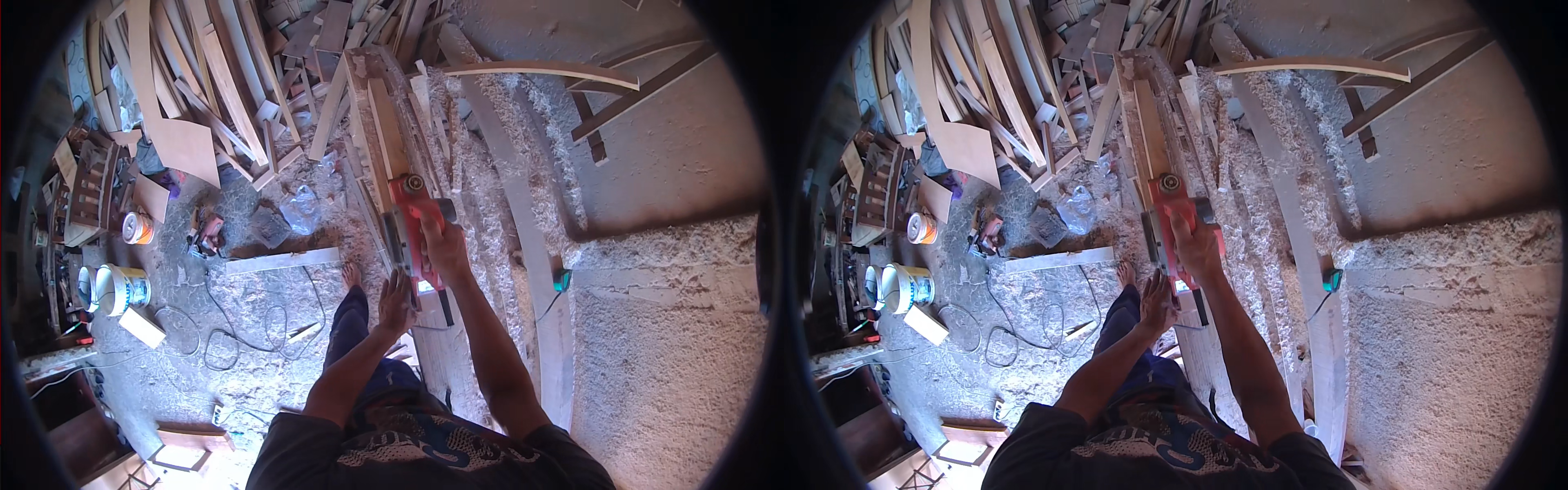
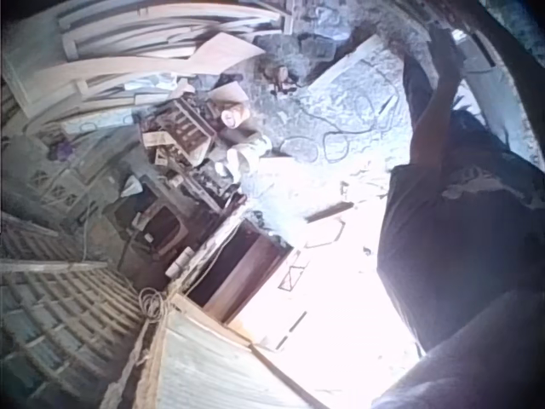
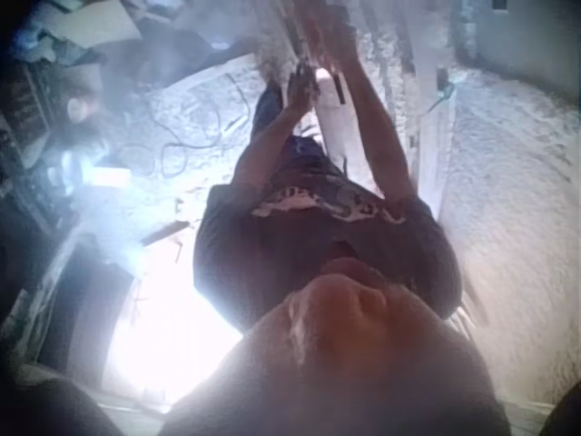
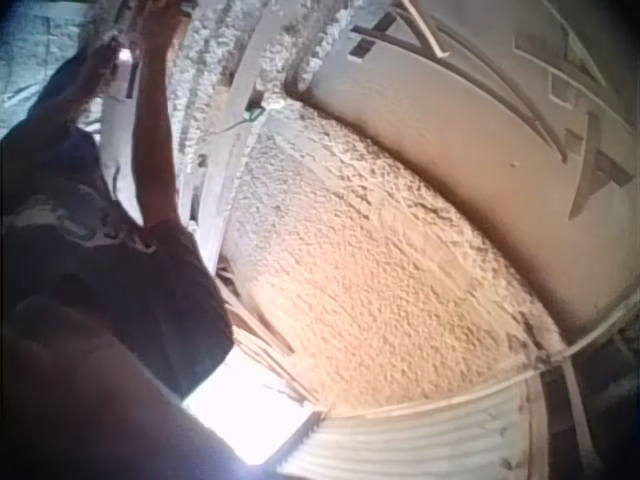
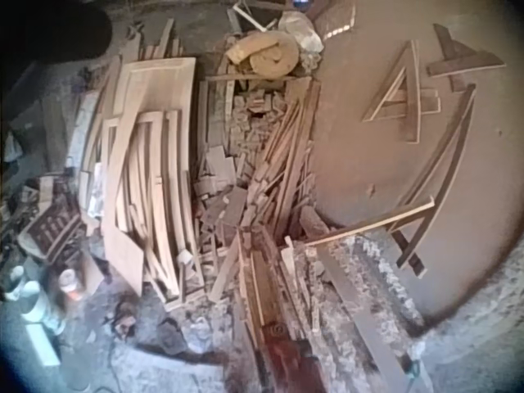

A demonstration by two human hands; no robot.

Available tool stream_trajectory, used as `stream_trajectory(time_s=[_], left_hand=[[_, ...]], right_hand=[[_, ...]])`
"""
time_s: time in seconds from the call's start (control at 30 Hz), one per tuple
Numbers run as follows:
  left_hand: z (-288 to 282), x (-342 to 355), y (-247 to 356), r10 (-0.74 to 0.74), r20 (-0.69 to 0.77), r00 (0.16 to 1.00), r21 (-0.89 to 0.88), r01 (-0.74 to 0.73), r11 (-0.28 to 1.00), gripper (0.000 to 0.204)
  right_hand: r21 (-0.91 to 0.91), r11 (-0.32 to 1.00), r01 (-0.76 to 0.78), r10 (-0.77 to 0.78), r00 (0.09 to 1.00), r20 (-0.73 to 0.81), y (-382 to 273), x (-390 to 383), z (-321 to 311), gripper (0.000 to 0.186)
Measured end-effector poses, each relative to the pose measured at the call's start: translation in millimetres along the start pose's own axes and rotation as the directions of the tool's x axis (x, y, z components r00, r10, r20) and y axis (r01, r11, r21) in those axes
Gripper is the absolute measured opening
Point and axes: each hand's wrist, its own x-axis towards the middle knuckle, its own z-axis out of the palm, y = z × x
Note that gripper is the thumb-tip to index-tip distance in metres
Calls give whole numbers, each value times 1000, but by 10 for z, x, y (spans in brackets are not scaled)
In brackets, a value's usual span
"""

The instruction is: The person measures a wooden plank with a tape measure and marks it. They then use a hand saw to cut the plank along the marked line. After cutting, the person uses a power sander to smooth the surface of the wood.

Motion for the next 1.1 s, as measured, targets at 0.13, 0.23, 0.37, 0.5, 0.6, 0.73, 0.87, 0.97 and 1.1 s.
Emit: stream_trajectory(time_s=[0.13, 0.23, 0.37, 0.5, 0.6, 0.73, 0.87, 0.97, 1.1], left_hand=[[-211, -1, 107, -58, 75, 996, -72, 63, 995, 110], [-235, -3, 182, -78, 81, 994, -117, 87, 989, 109], [-335, 16, 191, -64, 85, 994, -86, 72, 994, 108], [-352, 43, 188, -67, 116, 991, -127, 81, 989, 110], [-312, 41, 137, -63, 122, 990, -138, 80, 987, 110], [-254, 17, 45, -24, 94, 995, -124, 36, 992, 109], [-286, 35, 18, 63, 198, 978, -93, -45, 995, 114], [-366, 95, 54, 82, 219, 972, -77, -67, 995, 115], [-424, 102, -63, 82, 288, 954, -263, -4, 965, 111]], right_hand=[[155, 973, -171, 173, 985, 6, -398, 556, 149, 57], [232, 970, -77, 76, 997, 11, -411, 989, 191, 58], [233, 970, -74, 71, 997, 20, -619, 1513, 319, 56], [242, 969, -56, 51, 998, 26, -794, 1956, 374, 54], [242, 969, -50, 43, 998, 35, -888, 2304, 441, 56], [211, 977, -42, 38, 999, 25, -1075, 2772, 604, 57], [241, 969, -49, 39, 998, 43, -1217, 3404, 628, 57], [290, 957, 33, -36, 999, 5, -1407, 3754, 628, 57], [371, 920, 125, -89, 990, -111, -1293, 3513, 539, 55]])
